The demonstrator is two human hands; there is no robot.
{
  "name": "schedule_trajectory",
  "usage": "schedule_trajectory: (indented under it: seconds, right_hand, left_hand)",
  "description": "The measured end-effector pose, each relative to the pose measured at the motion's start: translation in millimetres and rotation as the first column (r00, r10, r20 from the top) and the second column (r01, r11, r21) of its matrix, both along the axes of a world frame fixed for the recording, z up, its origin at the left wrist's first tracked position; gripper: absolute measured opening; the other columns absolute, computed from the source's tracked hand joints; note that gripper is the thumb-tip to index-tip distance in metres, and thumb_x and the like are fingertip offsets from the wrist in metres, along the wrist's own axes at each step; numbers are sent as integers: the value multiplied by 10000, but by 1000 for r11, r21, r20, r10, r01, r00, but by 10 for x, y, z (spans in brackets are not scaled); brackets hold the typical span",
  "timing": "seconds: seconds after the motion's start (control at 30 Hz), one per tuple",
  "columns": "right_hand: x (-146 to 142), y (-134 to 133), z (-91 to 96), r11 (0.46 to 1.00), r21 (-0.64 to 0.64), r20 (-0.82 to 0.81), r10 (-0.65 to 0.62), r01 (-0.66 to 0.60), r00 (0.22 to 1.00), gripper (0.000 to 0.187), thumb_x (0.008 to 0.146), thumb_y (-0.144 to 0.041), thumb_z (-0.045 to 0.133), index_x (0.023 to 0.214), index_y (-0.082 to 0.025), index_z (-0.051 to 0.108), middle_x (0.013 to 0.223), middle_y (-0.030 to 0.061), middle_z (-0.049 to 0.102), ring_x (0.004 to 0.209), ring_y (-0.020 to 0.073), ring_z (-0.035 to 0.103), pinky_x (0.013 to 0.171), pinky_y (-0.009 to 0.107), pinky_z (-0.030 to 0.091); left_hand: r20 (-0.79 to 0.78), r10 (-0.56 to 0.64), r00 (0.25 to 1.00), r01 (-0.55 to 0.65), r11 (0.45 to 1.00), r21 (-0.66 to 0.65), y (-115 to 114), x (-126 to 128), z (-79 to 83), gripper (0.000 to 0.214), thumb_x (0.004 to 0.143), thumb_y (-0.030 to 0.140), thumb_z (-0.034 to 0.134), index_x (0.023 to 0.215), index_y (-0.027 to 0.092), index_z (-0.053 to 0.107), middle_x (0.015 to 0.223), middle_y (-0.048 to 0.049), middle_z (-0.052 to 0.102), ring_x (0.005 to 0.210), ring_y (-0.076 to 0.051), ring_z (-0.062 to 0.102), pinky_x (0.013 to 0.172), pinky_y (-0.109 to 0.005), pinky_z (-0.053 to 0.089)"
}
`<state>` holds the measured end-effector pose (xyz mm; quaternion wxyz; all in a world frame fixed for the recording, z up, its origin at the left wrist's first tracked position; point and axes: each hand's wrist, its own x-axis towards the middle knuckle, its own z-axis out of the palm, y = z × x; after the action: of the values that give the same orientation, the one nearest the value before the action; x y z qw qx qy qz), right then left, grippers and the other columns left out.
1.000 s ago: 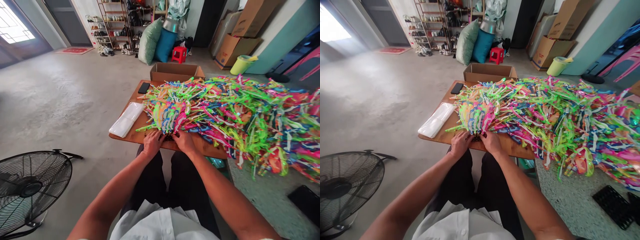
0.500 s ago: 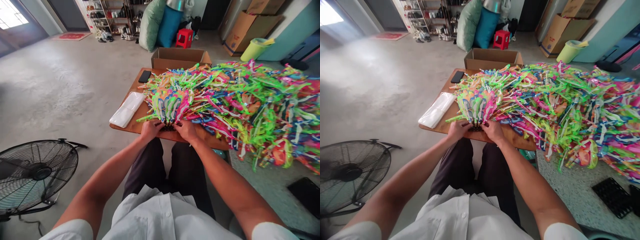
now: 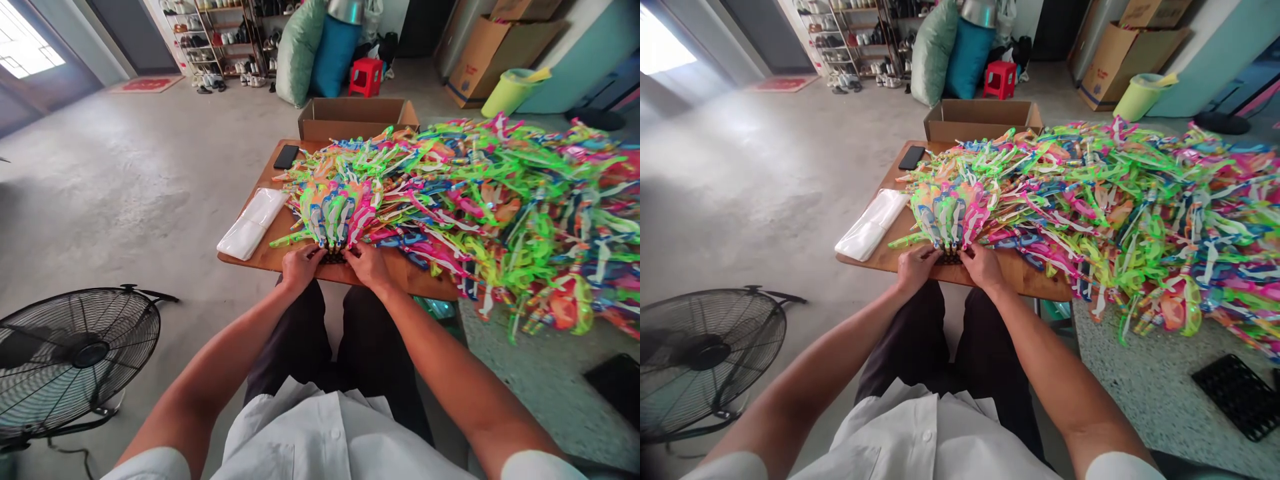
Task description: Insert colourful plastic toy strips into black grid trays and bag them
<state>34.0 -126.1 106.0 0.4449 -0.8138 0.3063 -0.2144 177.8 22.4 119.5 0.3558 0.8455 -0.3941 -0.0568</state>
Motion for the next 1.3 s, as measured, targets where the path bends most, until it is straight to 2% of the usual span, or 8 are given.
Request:
schedule_trajectory:
  seconds: [0.13,0.27,0.4,0.5,0.7,1.03,1.17,1.3]
  right_hand:
    - [-8,45,18,987,-159,-26,-23,18,999,128,937,-325,637,898,-219,698,798,49,754,783,230,718,737,305,516]
    - [-6,100,10,933,-356,-24,-65,52,998,166,964,-306,589,889,-201,693,931,102,741,938,255,680,851,326,494]
    - [6,113,18,893,-449,-66,-11,-20,998,174,994,-291,550,950,-187,682,987,117,717,989,261,648,879,323,470]
    - [24,92,24,882,-469,-95,8,-52,995,176,1004,-285,534,973,-183,675,986,122,713,980,263,643,871,325,464]
    - [47,35,13,878,-475,-144,-13,-57,989,184,999,-290,535,923,-183,665,912,115,720,898,261,652,807,326,461]
    - [103,75,121,820,-542,-332,-8,-184,943,199,1022,-241,511,1048,-129,673,1028,168,724,973,286,665,833,334,451]
    - [127,103,198,829,-524,-363,-7,-198,932,205,1023,-227,531,1096,-116,687,1075,159,737,1011,258,676,856,299,448]
    - [45,145,310,882,-443,-323,11,-161,946,194,1005,-289,595,1075,-156,719,1044,111,765,971,221,696,817,259,449]
  left_hand:
    - [37,-21,999,22,999,-26,-6,-40,-18,270,954,458,657,1042,255,811,955,-59,802,876,-216,702,781,-279,440]
    - [132,-55,990,52,998,21,-12,-55,-44,293,981,469,613,996,242,798,921,-81,781,897,-224,685,817,-296,444]
    - [265,-114,957,107,993,40,-33,-70,-49,301,1000,457,575,988,232,775,937,-95,744,994,-240,649,872,-307,450]
    - [302,-99,948,94,995,29,-53,-95,-70,304,1018,431,539,1007,218,756,985,-99,704,991,-231,636,873,-304,451]
    - [241,-77,967,73,997,26,-71,-115,-128,309,1030,418,521,1046,199,739,960,-102,681,898,-218,646,785,-293,436]
    - [242,-41,969,40,999,9,-107,-142,-205,272,1024,390,537,994,200,728,968,-106,679,891,-222,650,771,-299,423]
    - [269,-20,963,11,999,32,-112,-181,-167,265,1021,393,540,1004,206,728,977,-101,699,884,-215,662,759,-290,430]
    - [260,-14,965,-1,998,57,-25,-199,-57,262,1017,400,553,1034,207,729,979,-87,720,871,-204,671,768,-284,461]
